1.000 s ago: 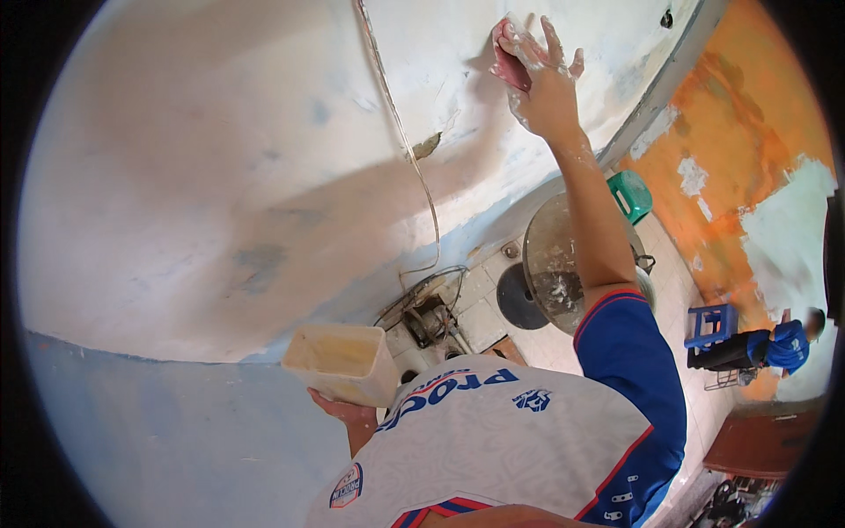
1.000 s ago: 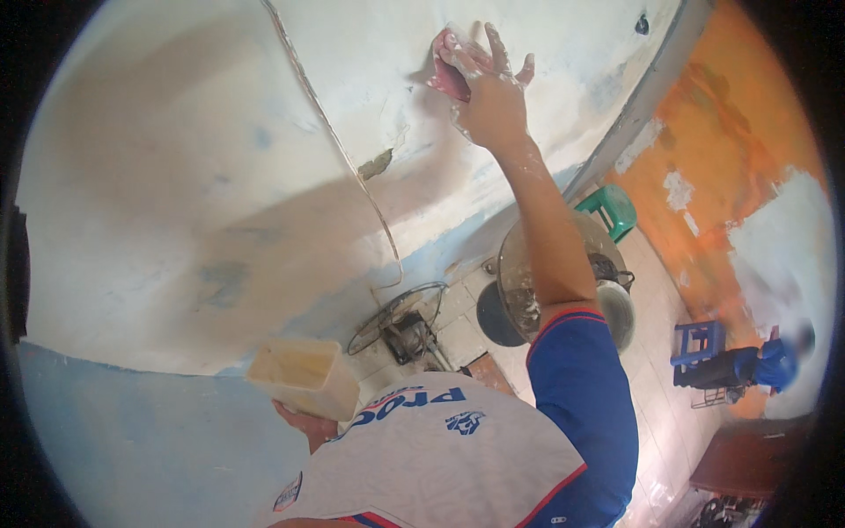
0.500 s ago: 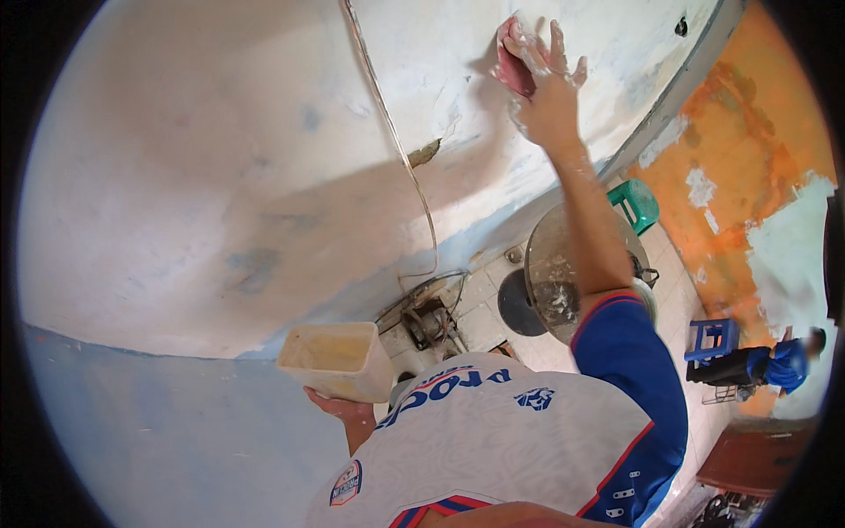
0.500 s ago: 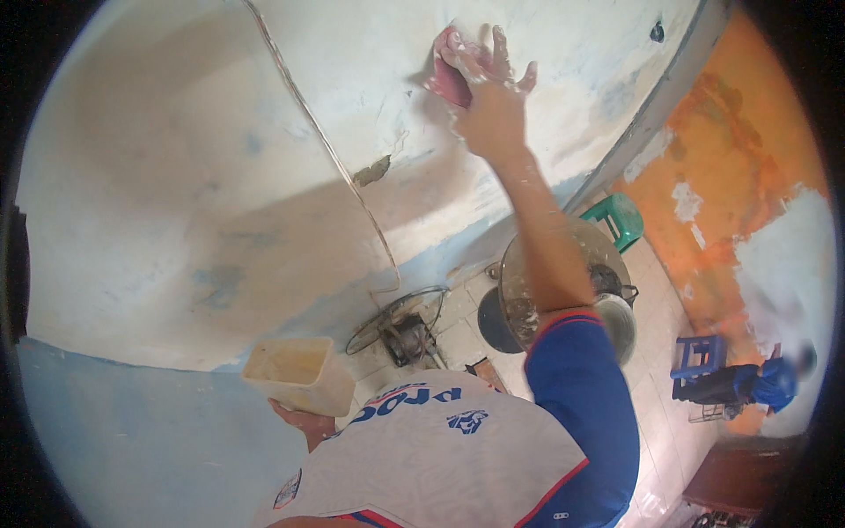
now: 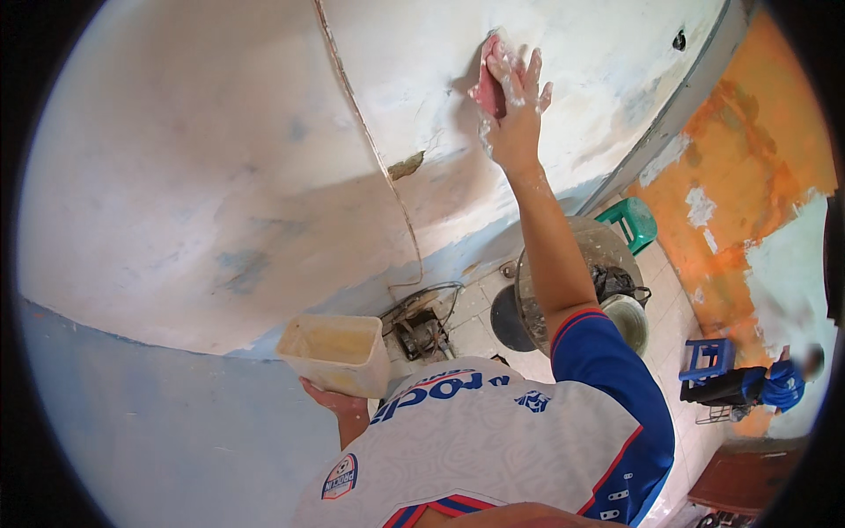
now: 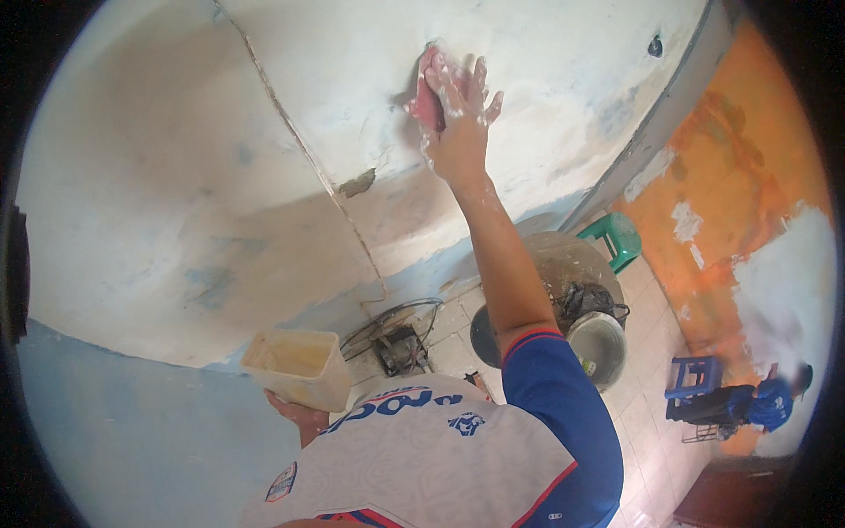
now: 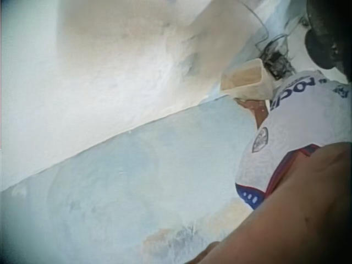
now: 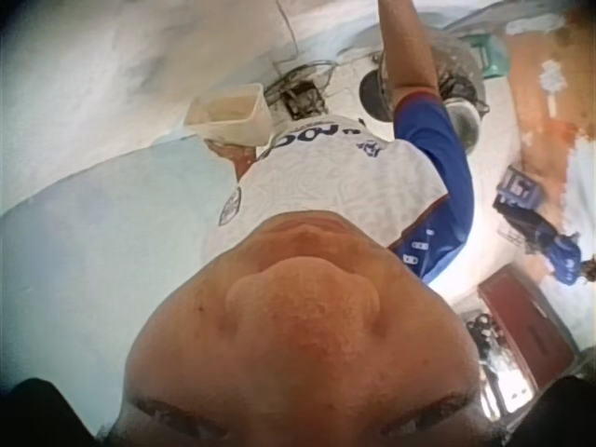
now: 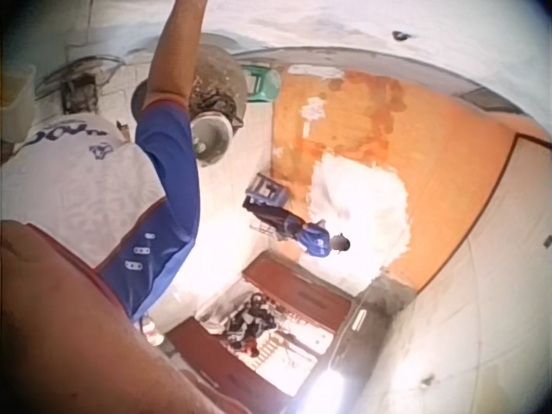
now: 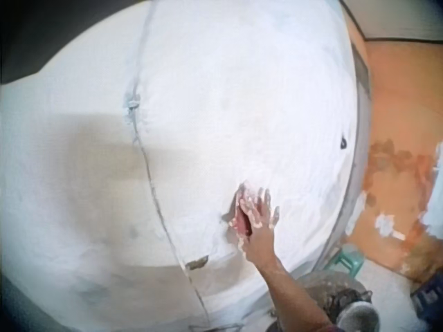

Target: The person applies a white substance to a wall using a red putty knife, repeatedly dipping the tool into a white plastic container to reload it.

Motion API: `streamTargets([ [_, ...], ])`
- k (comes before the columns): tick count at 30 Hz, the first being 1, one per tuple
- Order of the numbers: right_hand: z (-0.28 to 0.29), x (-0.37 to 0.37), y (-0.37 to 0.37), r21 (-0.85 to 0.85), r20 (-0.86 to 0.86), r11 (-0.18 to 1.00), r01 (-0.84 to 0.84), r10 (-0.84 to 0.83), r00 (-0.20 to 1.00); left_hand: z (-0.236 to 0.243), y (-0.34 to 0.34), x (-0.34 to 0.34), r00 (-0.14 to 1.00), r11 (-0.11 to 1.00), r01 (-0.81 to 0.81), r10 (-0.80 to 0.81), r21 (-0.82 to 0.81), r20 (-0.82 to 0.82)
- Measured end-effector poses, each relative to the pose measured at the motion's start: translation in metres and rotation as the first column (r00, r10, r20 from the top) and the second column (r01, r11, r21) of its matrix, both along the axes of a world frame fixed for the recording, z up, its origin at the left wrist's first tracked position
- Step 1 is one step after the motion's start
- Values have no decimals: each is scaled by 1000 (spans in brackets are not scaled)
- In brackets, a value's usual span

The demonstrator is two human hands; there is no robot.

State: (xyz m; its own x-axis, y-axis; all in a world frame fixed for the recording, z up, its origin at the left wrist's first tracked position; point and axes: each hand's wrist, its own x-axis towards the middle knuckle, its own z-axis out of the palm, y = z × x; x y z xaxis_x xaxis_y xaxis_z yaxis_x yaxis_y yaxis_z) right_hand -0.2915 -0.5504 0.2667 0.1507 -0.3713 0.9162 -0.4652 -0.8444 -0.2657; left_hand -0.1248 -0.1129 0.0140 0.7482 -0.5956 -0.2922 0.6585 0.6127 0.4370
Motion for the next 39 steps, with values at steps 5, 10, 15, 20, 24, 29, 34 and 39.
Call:
streamTargets([
  [5, -13, -16, -5, -118, -149, 990, 73, -91, 985, 5, -1, -14, 993, 999, 50, -49, -13, 105],
  [10, -24, -16, -5, -181, 67, 983, 20, -8, 998, 13, -5, -19, 1000, 999, -2, 1, 37, 28],
  [15, -5, -7, 13, -236, 119, 964, 124, -98, 988, -9, 10, -18, 996, 995, -93, 93, -32, -4],
  [20, -18, 21, 18, -112, -77, 977, 184, -193, 978, 16, 15, -29, 992, 987, -89, 75, 136, 106],
  [24, -29, 7, 27, -127, -10, 970, 209, -212, 977, 11, 24, -26, 997, 997, -73, 73, -22, 3],
  [29, 2, 10, 10, -193, -4, 947, 255, -261, 965, 3, 27, -26, 995, 996, -84, 83, 5, 50],
  [34, -42, 11, 44, -179, -129, 980, 92, -116, 985, 8, 27, -33, 994, 994, -105, 105, 10, 6],
  [39, 32, -23, 37, -237, 255, 969, 67, -4, 967, 2, 33, -37, 996, 996, -85, 85, 36, -9],
])
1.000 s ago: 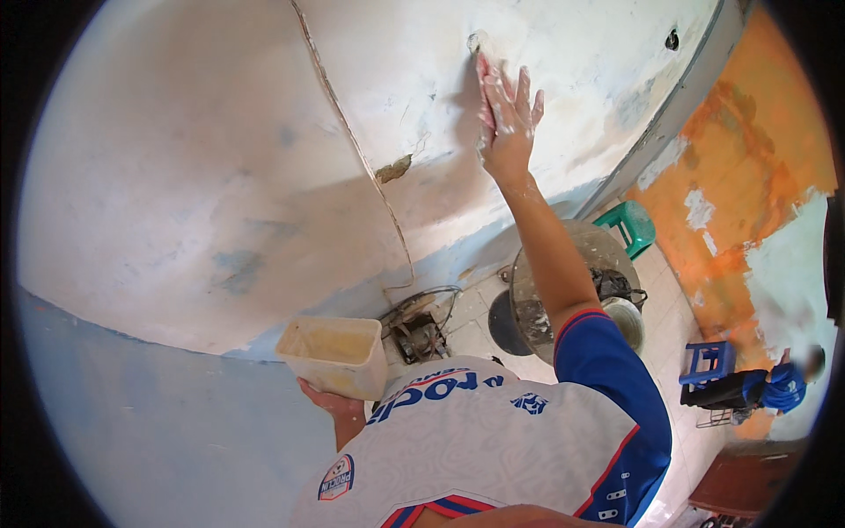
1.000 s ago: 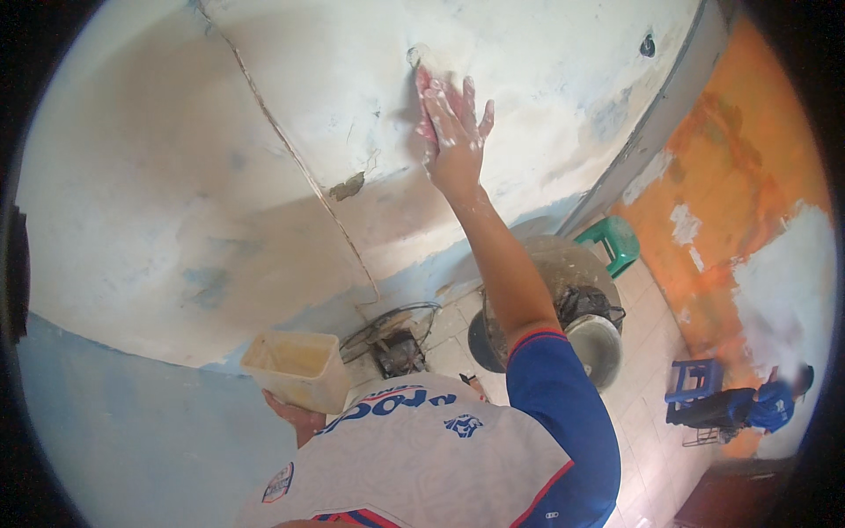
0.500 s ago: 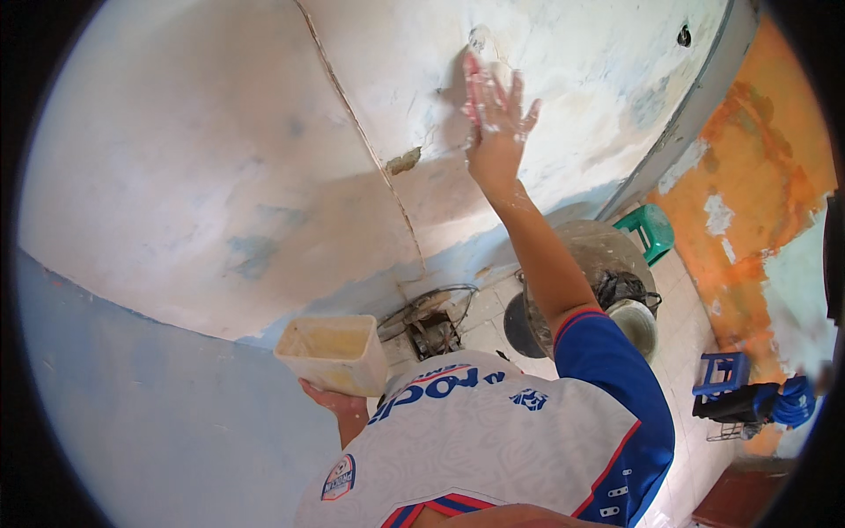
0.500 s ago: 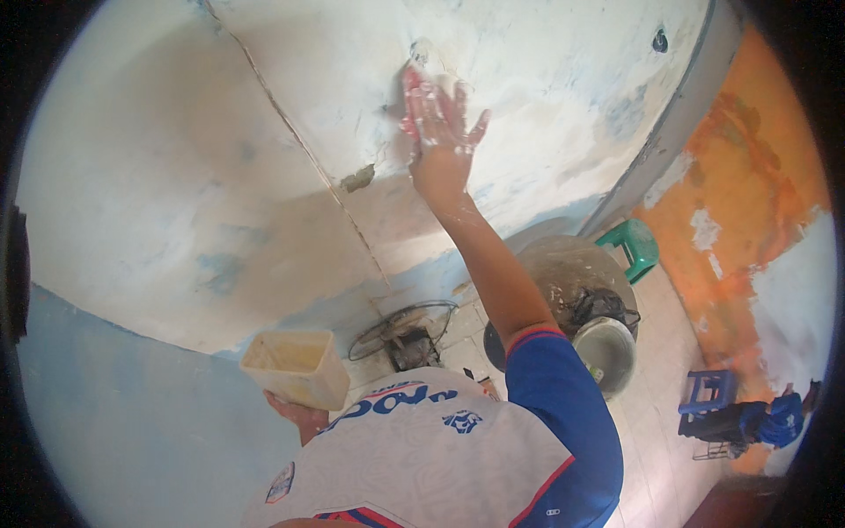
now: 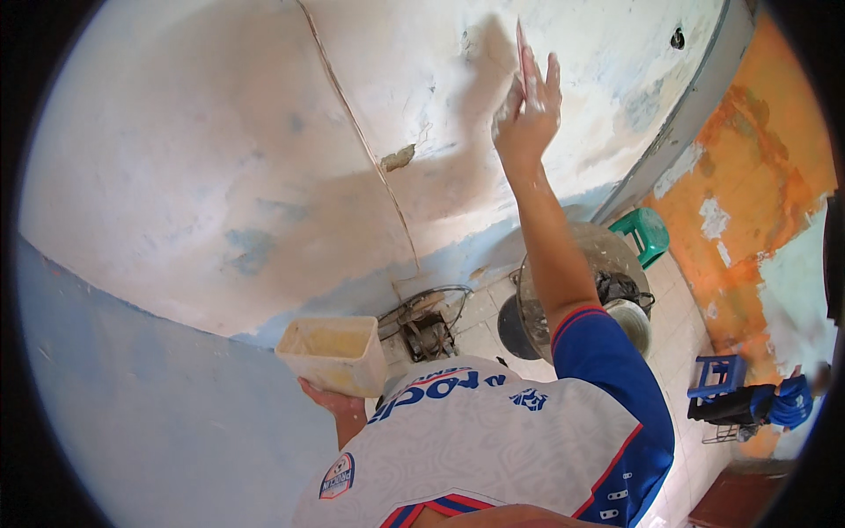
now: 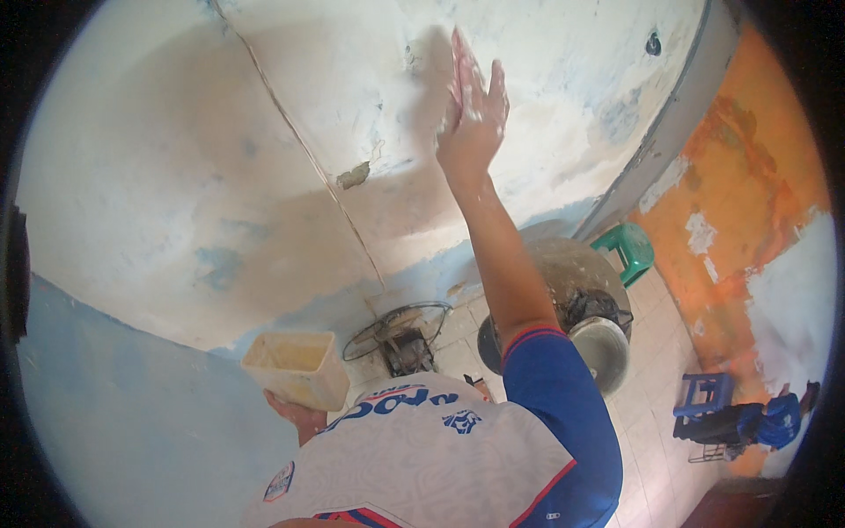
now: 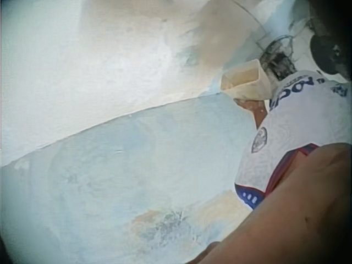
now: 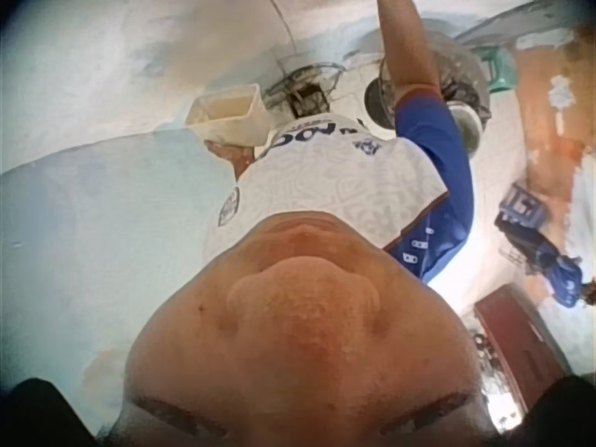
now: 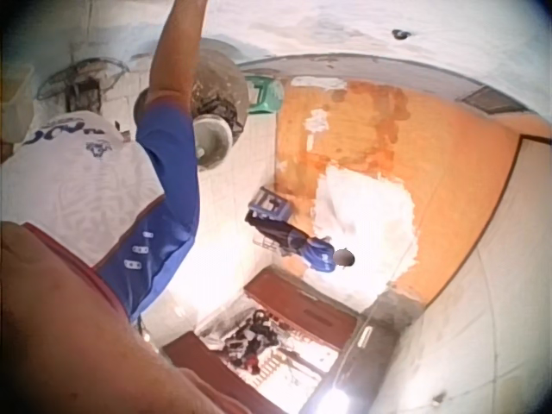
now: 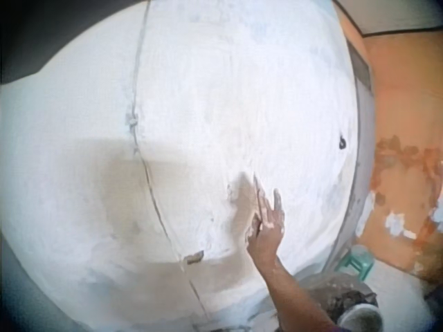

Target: The person applies a white substance to a wall using a red putty knife, repeatedly dipping the tool into a white plastic container to reload it.

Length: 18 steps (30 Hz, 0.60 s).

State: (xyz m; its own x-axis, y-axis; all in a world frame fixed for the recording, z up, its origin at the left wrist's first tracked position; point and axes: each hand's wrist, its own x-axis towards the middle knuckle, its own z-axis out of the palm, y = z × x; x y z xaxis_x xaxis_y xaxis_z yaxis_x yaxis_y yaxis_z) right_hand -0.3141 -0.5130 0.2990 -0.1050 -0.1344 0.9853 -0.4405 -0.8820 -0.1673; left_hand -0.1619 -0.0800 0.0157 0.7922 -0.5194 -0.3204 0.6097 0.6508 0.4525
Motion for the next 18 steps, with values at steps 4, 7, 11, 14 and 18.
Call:
streamTargets([
  [4, -66, 46, -44, -39, -225, 990, 137, -143, 964, 12, -15, -8, 997, 996, 68, -66, 61, -30],
  [7, -78, 50, 7, 23, -358, 979, 204, -182, 916, -7, -5, -1, 996, 998, 51, -55, -47, -73],
  [11, -33, 22, -6, 109, -109, 987, 120, -109, 988, -1, -10, -5, 999, 997, 33, -32, -69, 19],
  [14, -51, 26, -41, 129, -152, 984, 126, -106, 983, -2, -14, -11, 998, 997, 60, -60, -42, -8],
  [18, -84, 52, 15, 127, -348, 992, 17, 28, 937, -9, -7, -8, 1000, 998, 13, -12, -69, 11],
])
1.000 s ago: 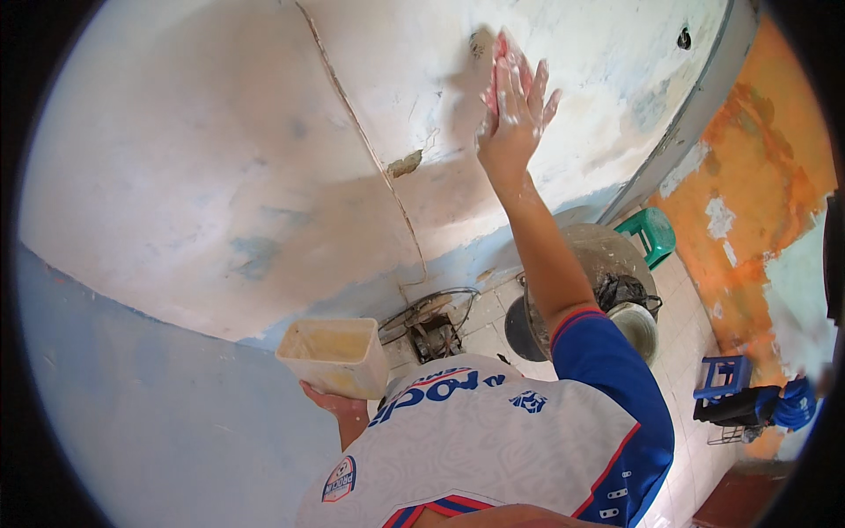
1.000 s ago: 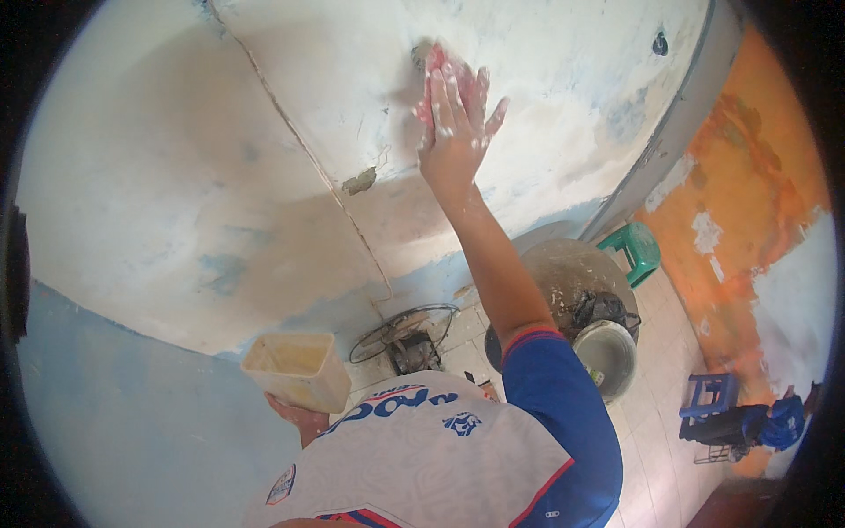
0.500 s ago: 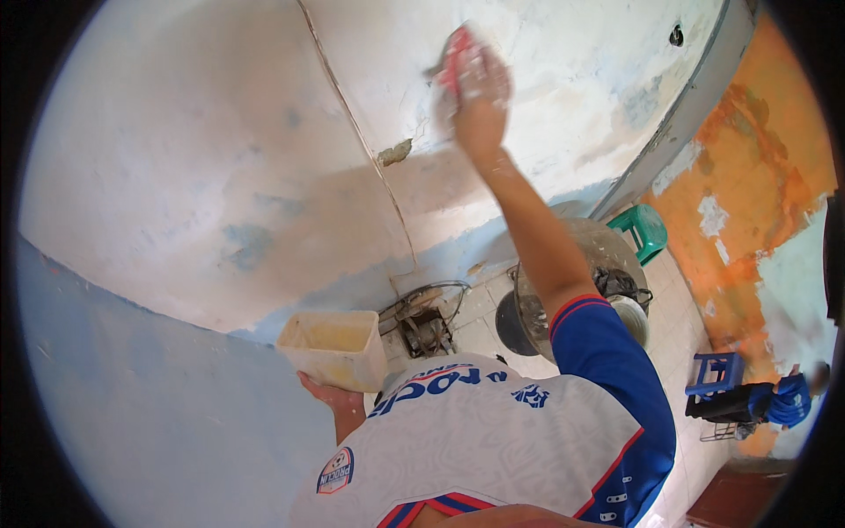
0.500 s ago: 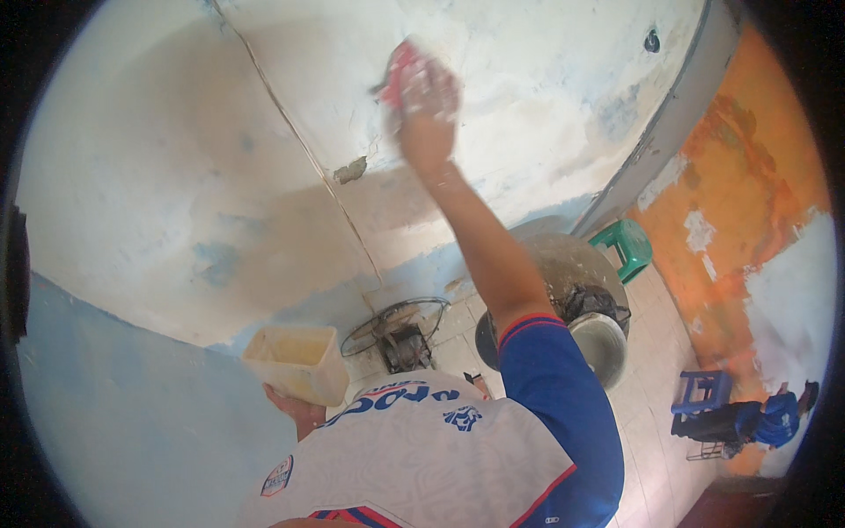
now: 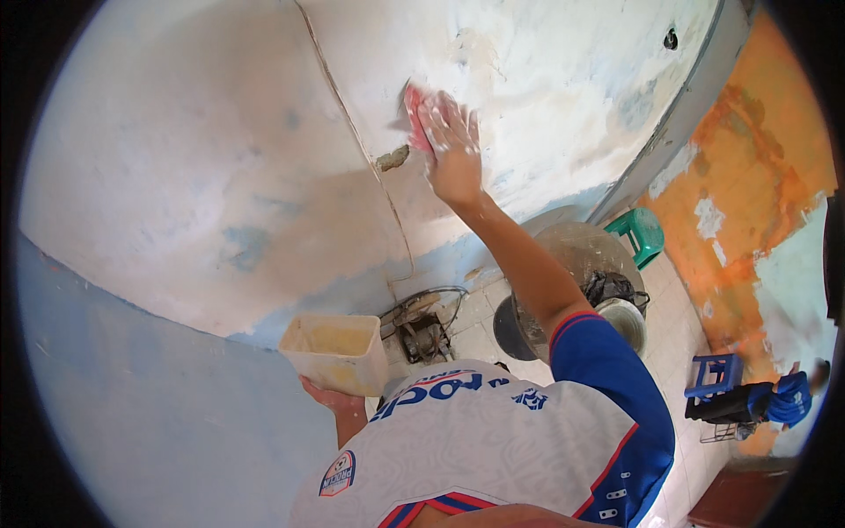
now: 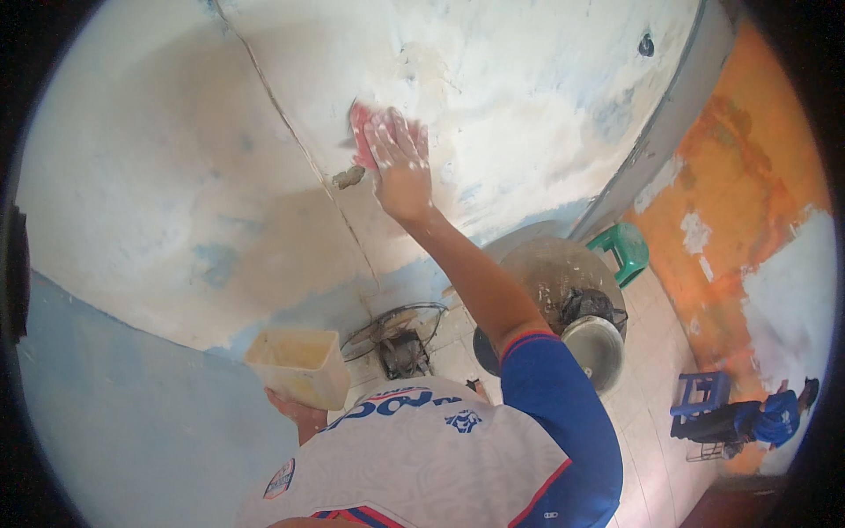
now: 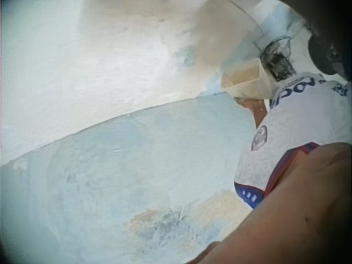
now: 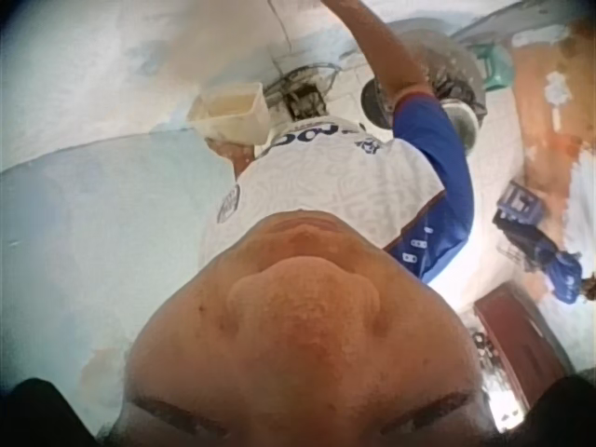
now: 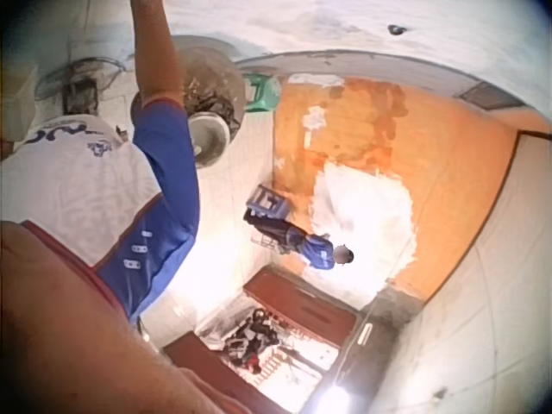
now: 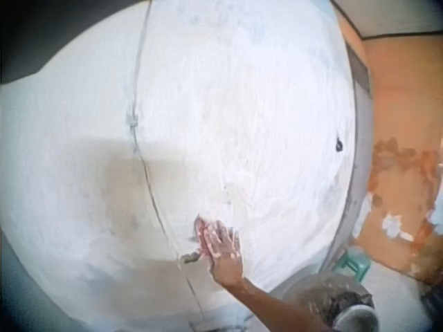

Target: The person applies a white substance to a wall using a red putty knife, repeatedly dipping the tool into a white plastic container to reload it.

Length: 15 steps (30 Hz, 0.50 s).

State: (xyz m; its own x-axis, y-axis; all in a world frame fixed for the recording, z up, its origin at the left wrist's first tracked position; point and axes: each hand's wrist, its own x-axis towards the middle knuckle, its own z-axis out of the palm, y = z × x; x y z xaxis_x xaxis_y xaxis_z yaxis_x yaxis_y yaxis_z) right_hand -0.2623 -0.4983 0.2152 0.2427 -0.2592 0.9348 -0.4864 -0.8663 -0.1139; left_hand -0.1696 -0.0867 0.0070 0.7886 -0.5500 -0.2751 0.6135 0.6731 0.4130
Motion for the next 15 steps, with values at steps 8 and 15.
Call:
streamTargets([
  [8, 37, -12, -54, -48, 169, 983, 177, -166, 971, 10, -5, -5, 999, 998, 24, -22, 65, -30],
  [15, 37, -14, 9, 19, 143, 999, 39, -42, 989, 7, 6, -5, 999, 1000, -4, 4, 5, -32],
])
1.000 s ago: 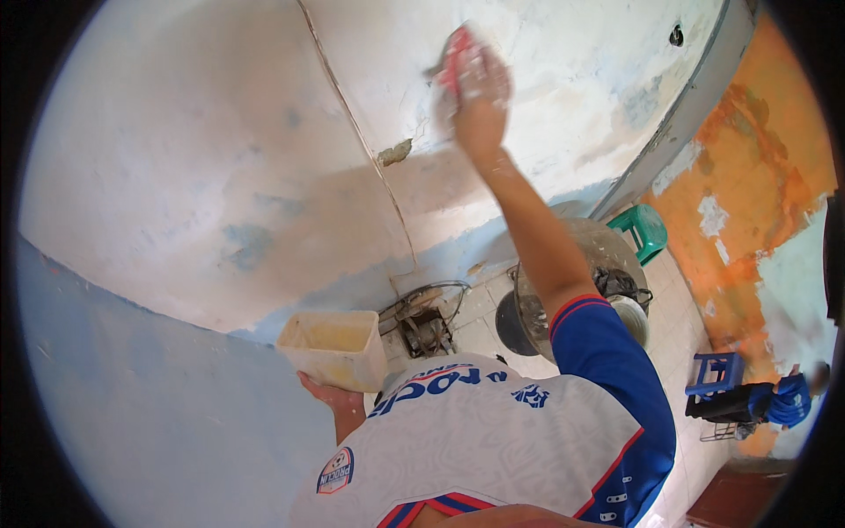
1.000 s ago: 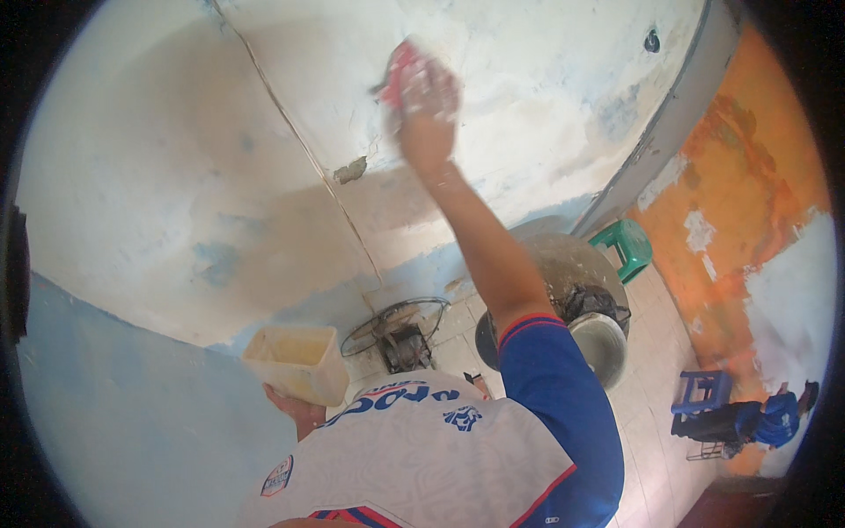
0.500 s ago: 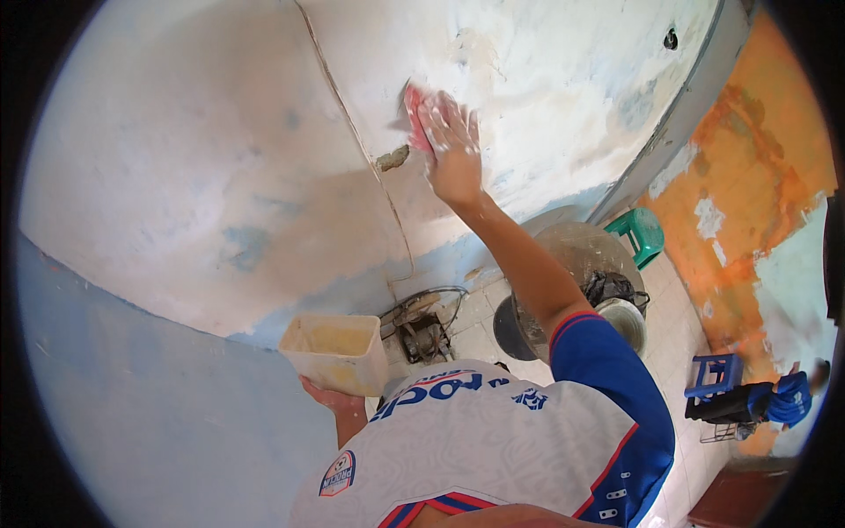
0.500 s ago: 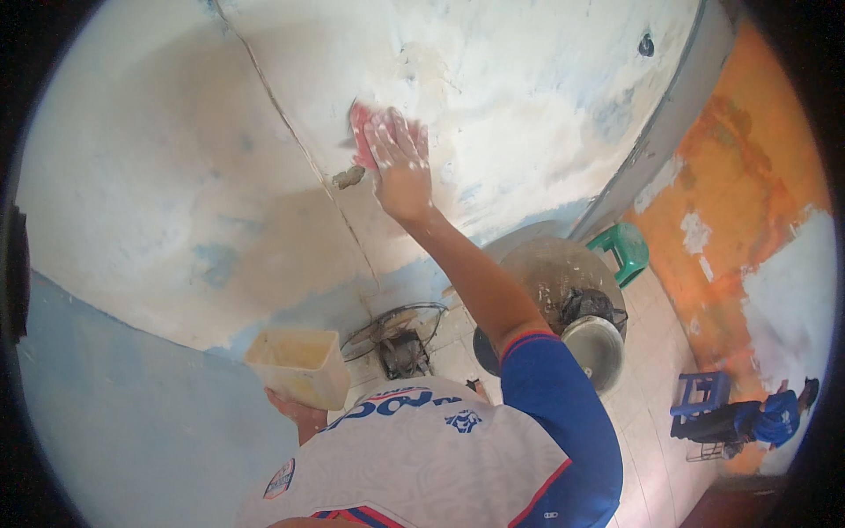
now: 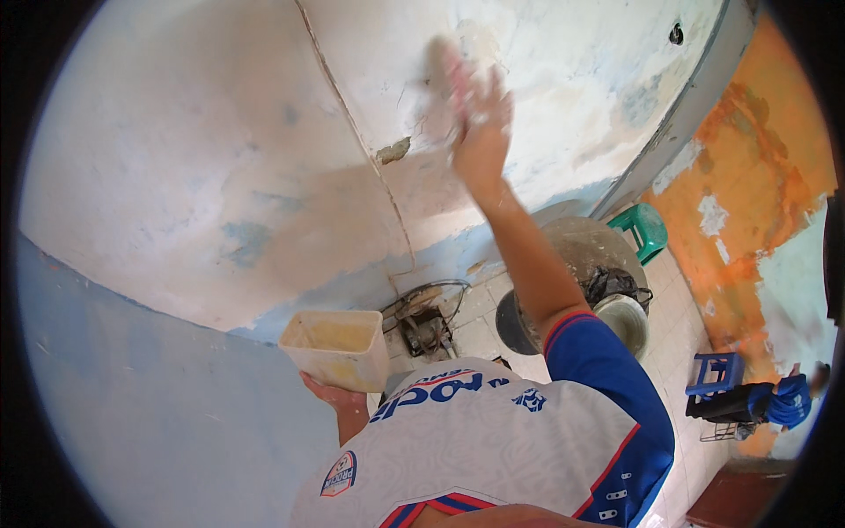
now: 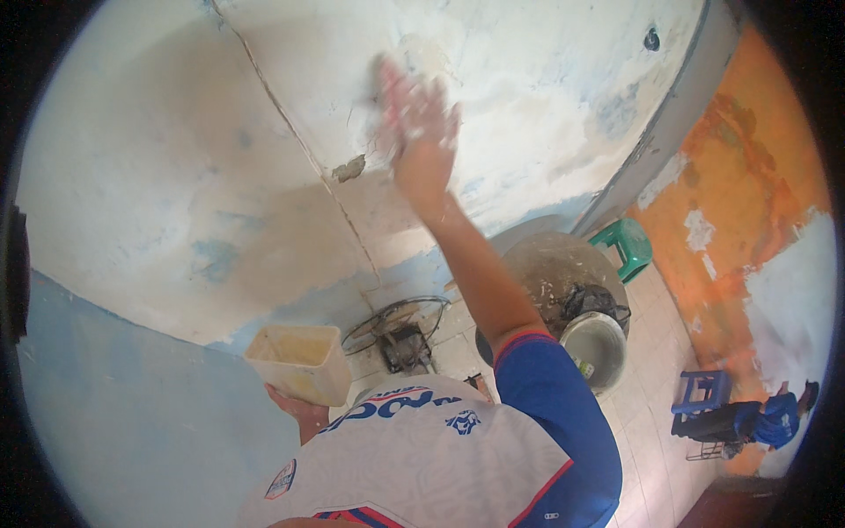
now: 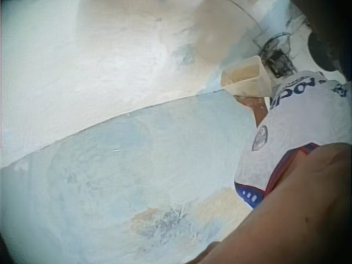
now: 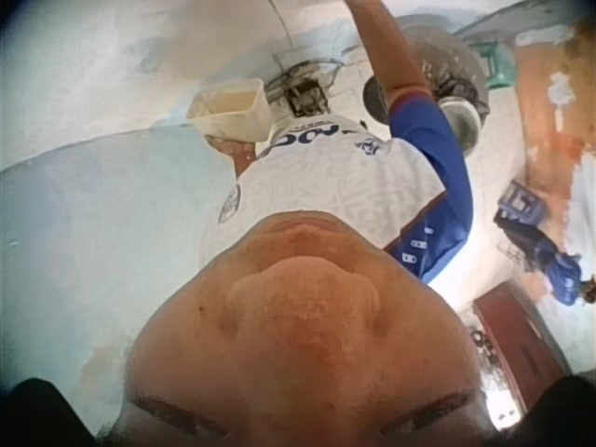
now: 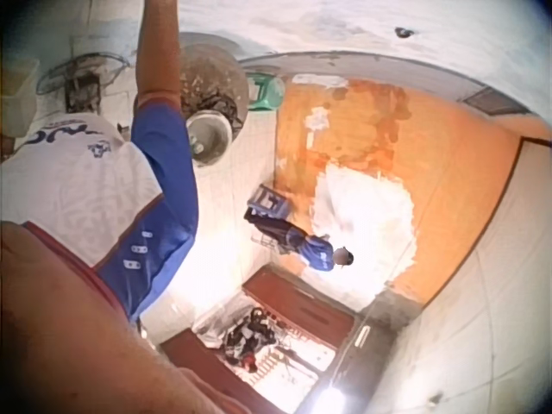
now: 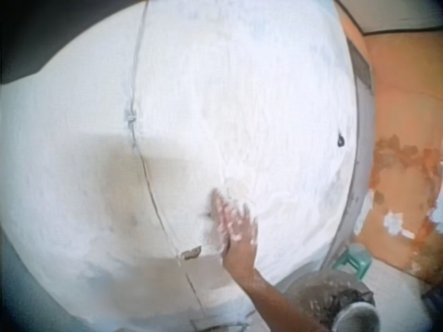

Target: The person applies a white substance to a wall using a red putty knife, repeatedly dipping the tool into a white plastic container to reload it.

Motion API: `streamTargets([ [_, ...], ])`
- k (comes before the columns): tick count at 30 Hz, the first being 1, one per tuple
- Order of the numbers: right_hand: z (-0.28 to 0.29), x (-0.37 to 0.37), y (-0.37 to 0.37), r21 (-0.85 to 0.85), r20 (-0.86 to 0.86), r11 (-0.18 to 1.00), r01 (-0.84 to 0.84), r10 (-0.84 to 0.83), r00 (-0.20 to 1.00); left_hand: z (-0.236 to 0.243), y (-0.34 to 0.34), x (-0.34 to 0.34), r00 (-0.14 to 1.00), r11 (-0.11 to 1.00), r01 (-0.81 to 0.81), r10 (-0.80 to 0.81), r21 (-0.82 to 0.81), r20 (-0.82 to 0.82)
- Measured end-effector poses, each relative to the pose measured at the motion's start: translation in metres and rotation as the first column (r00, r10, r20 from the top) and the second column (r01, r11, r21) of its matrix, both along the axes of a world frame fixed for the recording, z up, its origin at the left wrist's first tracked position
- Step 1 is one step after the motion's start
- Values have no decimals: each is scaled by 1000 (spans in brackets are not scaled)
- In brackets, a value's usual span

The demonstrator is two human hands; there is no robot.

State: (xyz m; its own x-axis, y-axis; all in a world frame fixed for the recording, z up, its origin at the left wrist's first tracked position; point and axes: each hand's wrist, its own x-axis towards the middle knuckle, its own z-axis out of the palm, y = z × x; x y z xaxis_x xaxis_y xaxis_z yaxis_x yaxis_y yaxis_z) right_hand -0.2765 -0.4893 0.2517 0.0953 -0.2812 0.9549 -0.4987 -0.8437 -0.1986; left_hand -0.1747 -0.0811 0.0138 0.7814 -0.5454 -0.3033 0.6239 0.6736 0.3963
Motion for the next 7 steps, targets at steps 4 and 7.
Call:
streamTargets([
  [4, 14, 5, -46, -76, -42, 970, 229, -233, 972, -13, 4, 0, 1000, 996, 12, -10, 86, -23],
  [7, -32, 36, -52, -114, -100, 978, 176, -188, 977, -15, 4, -1, 999, 999, 51, -51, 18, 18],
])
